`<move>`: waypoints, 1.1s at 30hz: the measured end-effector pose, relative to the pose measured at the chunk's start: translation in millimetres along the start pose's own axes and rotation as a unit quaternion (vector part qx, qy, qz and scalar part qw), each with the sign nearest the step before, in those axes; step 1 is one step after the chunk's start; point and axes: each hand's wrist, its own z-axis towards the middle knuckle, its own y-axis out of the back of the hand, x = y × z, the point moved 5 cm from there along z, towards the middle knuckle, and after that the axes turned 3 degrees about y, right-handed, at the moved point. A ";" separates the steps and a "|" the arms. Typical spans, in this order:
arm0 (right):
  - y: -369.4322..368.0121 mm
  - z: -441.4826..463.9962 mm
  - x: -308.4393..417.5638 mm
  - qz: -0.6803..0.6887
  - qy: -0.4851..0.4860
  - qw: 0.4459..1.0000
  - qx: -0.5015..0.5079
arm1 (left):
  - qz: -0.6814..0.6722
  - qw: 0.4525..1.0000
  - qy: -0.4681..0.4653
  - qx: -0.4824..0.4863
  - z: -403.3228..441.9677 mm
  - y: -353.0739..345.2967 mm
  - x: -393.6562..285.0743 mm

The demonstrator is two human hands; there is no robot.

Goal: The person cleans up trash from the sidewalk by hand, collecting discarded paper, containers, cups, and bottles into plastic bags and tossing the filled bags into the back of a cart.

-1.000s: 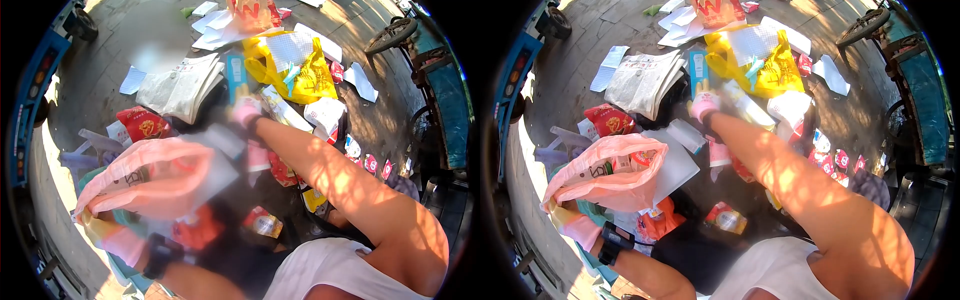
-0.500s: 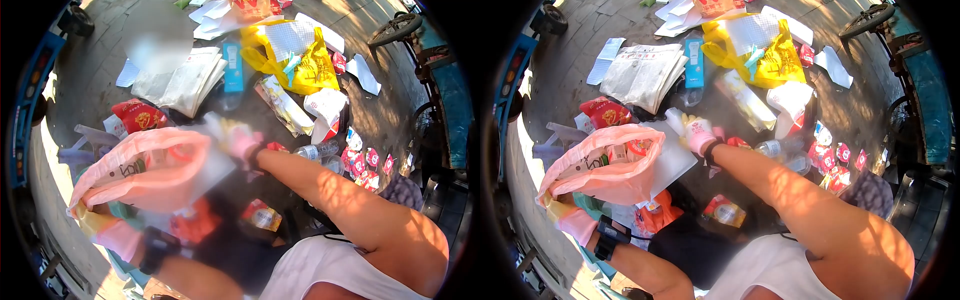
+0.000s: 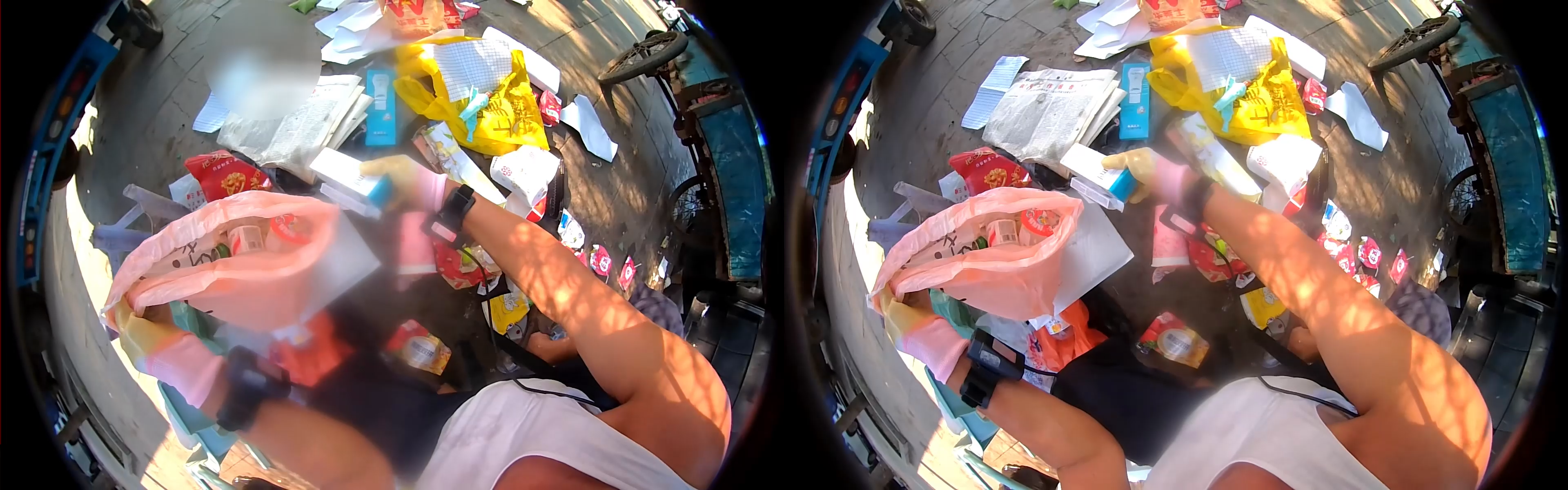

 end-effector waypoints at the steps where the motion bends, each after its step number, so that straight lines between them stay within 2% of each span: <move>1: 0.4 -1.0 4.5 0.031 -0.022 0.999 -0.001 | 0.001 1.000 0.001 -0.005 -3.1 -1.0 -1.1; 3: -2.7 -9.5 19.1 0.104 -0.045 0.994 -0.010 | 0.003 1.000 0.005 -0.014 -7.4 -4.1 -3.7; 5: -4.7 -17.5 29.9 0.084 0.022 0.996 -0.021 | 0.005 1.000 0.010 -0.026 -10.5 -7.3 -8.1; 6: -4.7 -20.2 34.7 0.020 0.090 0.995 -0.024 | 0.005 1.000 0.010 -0.028 -12.1 -10.4 -8.7; 8: -3.5 -18.8 36.7 -0.027 0.128 0.991 -0.028 | -0.001 1.000 0.007 -0.017 -7.3 -11.8 -10.5; 10: -4.7 -13.4 46.0 -0.004 0.103 0.995 -0.016 | -0.019 1.000 0.007 0.012 8.1 -7.5 -2.3; 13: 6.6 -20.2 63.5 0.054 0.064 0.995 0.060 | -0.039 0.998 0.013 0.052 47.5 8.1 15.4; 15: 19.5 -28.0 70.1 -0.006 -0.021 0.996 -0.085 | -0.044 0.996 0.012 0.072 51.9 9.0 19.6; 16: 40.0 -22.8 45.6 -0.134 -0.077 0.980 -0.129 | -0.038 0.996 0.011 0.079 52.2 7.1 19.6; 18: 52.4 -34.1 -18.1 -0.235 -0.072 0.958 -0.149 | -0.024 0.995 0.012 0.092 48.3 0.7 16.6; 20: 26.8 -79.0 -37.9 -0.394 -0.120 0.899 -0.151 | -0.001 0.991 -0.019 0.132 30.2 -14.6 9.6; 22: -12.9 -113.7 -63.3 -0.482 -0.132 0.849 -0.174 | 0.018 0.988 -0.023 0.155 19.5 -27.2 7.7; 24: -44.5 -125.2 -73.4 -0.530 -0.108 0.828 -0.146 | 0.033 0.986 -0.005 0.162 17.0 -36.8 6.6; 25: -61.9 -124.3 -80.9 -0.566 -0.046 0.807 -0.160 | 0.054 0.991 -0.020 0.118 -29.4 -57.2 -5.7; 26: -78.1 -122.9 -88.6 -0.600 0.016 0.781 -0.172 | 0.047 0.992 -0.013 0.118 -28.9 -62.2 -2.6; 28: -107.6 -124.1 -86.6 -0.570 0.090 0.813 -0.079 | 0.047 0.990 -0.014 0.132 -34.5 -71.1 2.5; 30: -106.1 -142.9 -60.9 -0.457 0.135 0.879 0.025 | 0.040 0.986 -0.011 0.160 -32.5 -74.4 5.7; 33: -58.1 -171.9 -42.9 -0.527 0.206 0.823 0.049 | 0.034 0.979 -0.008 0.202 -31.6 -82.4 9.1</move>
